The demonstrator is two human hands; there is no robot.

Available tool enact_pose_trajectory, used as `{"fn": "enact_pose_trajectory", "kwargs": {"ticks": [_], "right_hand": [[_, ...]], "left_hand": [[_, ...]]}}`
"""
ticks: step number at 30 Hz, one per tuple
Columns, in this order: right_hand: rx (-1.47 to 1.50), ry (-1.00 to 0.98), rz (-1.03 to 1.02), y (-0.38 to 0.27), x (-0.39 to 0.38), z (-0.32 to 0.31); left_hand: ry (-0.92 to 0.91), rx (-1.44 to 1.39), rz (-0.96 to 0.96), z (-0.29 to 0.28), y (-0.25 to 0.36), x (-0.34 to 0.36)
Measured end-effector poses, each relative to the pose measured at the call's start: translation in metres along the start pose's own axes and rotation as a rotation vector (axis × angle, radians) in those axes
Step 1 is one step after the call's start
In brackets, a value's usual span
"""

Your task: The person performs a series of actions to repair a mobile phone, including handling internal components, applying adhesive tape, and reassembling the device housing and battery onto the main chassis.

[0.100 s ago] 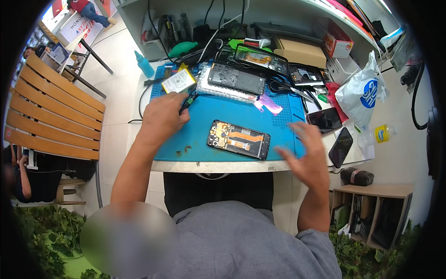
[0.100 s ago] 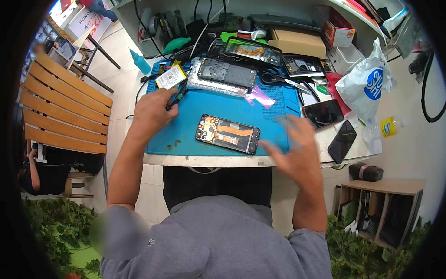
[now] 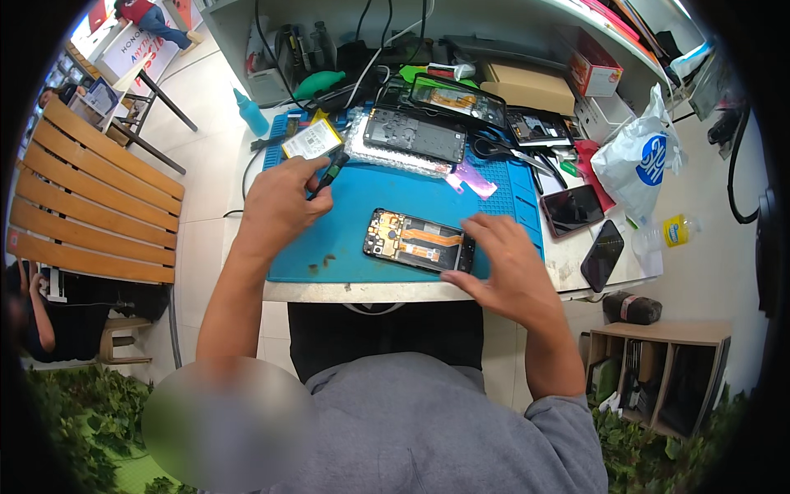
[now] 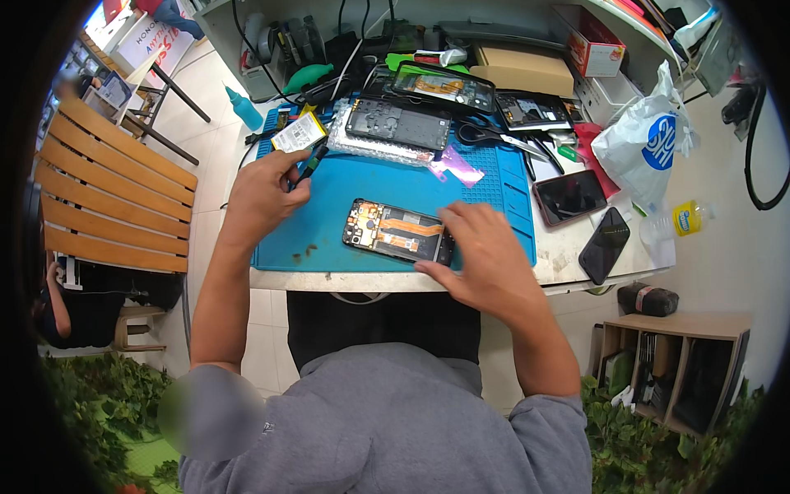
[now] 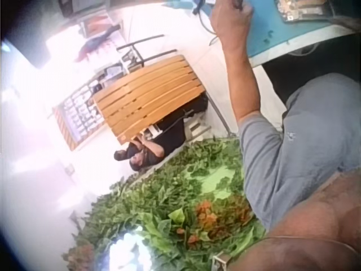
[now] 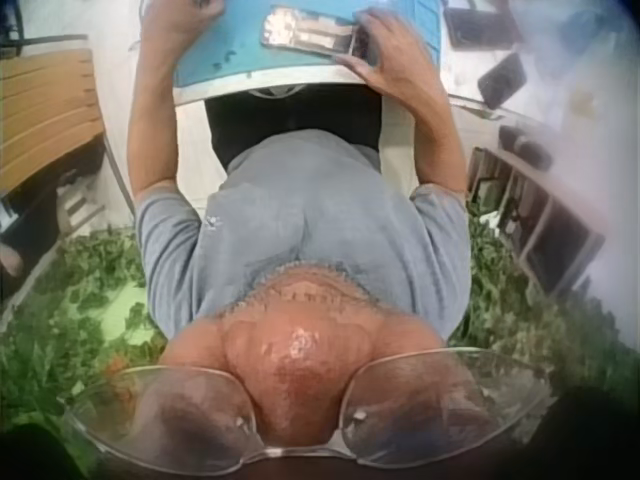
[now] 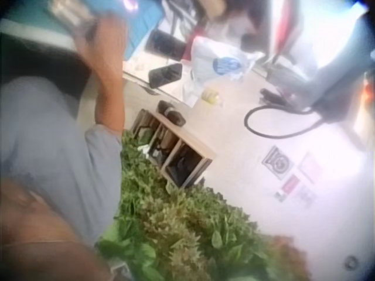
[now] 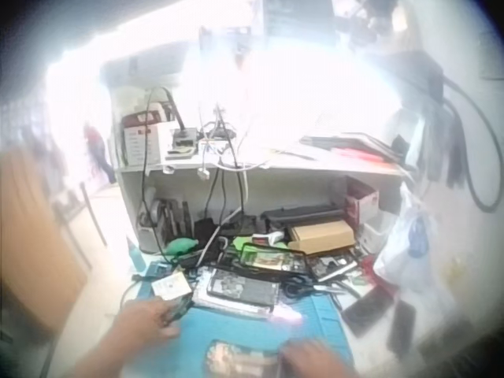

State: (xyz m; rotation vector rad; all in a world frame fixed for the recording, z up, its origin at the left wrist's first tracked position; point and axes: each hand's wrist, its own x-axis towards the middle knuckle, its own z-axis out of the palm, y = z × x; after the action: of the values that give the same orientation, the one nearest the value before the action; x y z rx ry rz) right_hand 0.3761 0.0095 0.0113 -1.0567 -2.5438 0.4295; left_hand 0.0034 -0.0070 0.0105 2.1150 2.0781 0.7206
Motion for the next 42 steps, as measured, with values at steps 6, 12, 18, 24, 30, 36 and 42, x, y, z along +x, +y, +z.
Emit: {"fn": "enact_pose_trajectory", "kwargs": {"ticks": [6,12,18,24,30,36,42], "right_hand": [[-0.029,-0.075,-0.093,0.0,0.028,0.023],[0.032,-0.068,-0.103,0.008,0.047,0.032],[0.243,0.245,0.0,0.006,0.044,0.037],[0.265,0.491,0.152,-0.017,0.072,0.046],[0.951,0.234,0.408,-0.004,0.077,0.064],[1.558,-0.003,0.261,-0.007,0.073,0.076],[1.53,0.132,0.278,-0.021,0.072,0.092]], "left_hand": [[-0.104,-0.041,-0.012,0.008,-0.004,-0.007],[0.031,-0.068,0.058,0.014,0.006,-0.013],[-0.38,-0.373,-0.307,-0.008,0.036,-0.011],[-0.324,-1.314,-0.308,0.035,0.061,-0.005],[-0.391,-1.214,-0.184,0.042,0.035,0.02],[-0.463,-1.114,-0.141,0.03,0.042,0.021],[-0.219,-0.748,-0.234,0.036,0.045,0.011]]}}
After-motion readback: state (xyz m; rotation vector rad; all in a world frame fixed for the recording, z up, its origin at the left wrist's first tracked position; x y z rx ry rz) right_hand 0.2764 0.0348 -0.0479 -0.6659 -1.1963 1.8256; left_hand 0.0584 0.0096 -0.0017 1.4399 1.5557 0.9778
